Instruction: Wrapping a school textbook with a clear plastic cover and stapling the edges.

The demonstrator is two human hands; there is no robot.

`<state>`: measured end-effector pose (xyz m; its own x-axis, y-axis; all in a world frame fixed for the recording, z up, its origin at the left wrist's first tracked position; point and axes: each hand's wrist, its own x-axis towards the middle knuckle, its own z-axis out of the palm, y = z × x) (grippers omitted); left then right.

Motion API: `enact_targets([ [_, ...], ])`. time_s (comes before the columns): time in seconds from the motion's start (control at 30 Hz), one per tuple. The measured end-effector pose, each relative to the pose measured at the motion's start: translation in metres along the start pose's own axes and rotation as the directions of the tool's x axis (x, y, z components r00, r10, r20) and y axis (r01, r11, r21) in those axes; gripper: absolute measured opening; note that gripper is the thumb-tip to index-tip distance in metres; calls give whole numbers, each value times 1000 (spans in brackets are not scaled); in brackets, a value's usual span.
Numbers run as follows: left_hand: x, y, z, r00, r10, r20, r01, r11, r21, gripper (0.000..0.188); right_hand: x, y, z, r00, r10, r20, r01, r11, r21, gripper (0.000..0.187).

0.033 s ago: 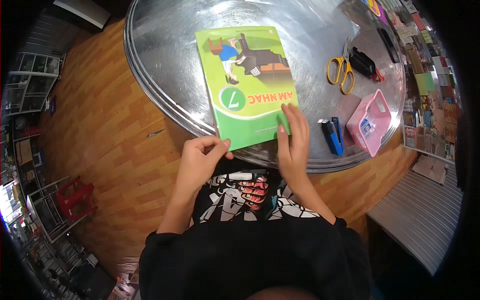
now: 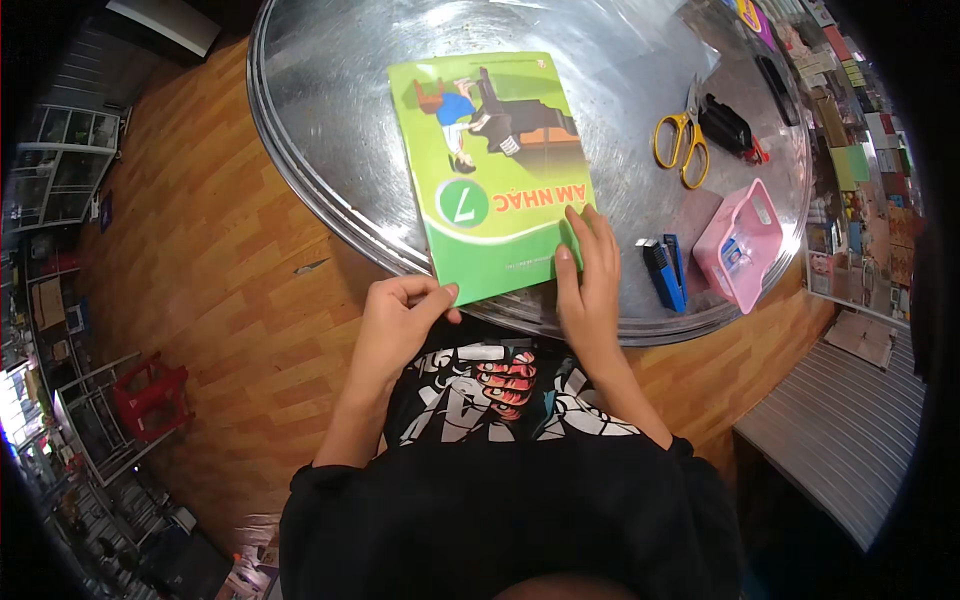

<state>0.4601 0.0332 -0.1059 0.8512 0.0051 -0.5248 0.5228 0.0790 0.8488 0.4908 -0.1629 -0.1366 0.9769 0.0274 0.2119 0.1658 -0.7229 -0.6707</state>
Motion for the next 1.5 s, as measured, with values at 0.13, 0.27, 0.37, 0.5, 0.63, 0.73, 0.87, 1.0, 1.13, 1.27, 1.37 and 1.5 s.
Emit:
enact_targets([
  [0.13, 10, -15, 4, 974, -194, 120, 191, 981, 36, 12, 15, 26, 0, 990, -45, 134, 58, 994, -88, 33],
  [0.27, 17, -18, 38, 937, -280, 207, 310, 942, -127, 11, 55, 42, -5, 965, -200, 171, 200, 980, 13, 29],
  [0.37, 19, -18, 59, 936, -233, 264, 282, 945, -166, 14, 65, 25, -22, 992, -50, -115, 77, 968, 239, 16],
  [0.5, 17, -13, 72, 929, -218, 299, 300, 917, -263, 15, 23, 23, -50, 876, 395, 277, -478, 787, 390, 22],
  [0.63, 19, -15, 76, 935, -209, 286, 297, 901, -316, 15, -20, 7, -59, 678, 487, 550, -734, 483, 478, 22],
  [0.73, 22, -16, 73, 933, -208, 295, 301, 899, -319, 20, -23, -2, -51, 634, 459, 623, -770, 299, 563, 18],
  [0.87, 23, -17, 75, 962, -173, 212, 224, 942, -251, 23, -23, 1, -46, 634, 440, 636, -771, 299, 562, 17],
  [1.0, 26, -19, 69, 956, -160, 244, 231, 926, -298, 24, -29, 3, -40, 662, 420, 621, -748, 316, 584, 15],
  [1.13, 28, -22, 66, 940, -195, 281, 272, 924, -268, 27, -23, -5, -46, 536, 374, 757, -826, 48, 561, 14],
  [1.27, 27, -18, 68, 956, -155, 251, 210, 956, -208, 35, -29, -5, -40, 588, 370, 719, -786, 54, 615, 12],
  [1.37, 31, -21, 66, 950, -161, 268, 222, 951, -215, 35, -28, -7, -39, 600, 405, 690, -770, 62, 635, 10],
  [1.5, 33, -22, 67, 940, -176, 292, 244, 945, -216, 35, -31, 1, -46, 647, 479, 593, -747, 242, 620, 12],
])
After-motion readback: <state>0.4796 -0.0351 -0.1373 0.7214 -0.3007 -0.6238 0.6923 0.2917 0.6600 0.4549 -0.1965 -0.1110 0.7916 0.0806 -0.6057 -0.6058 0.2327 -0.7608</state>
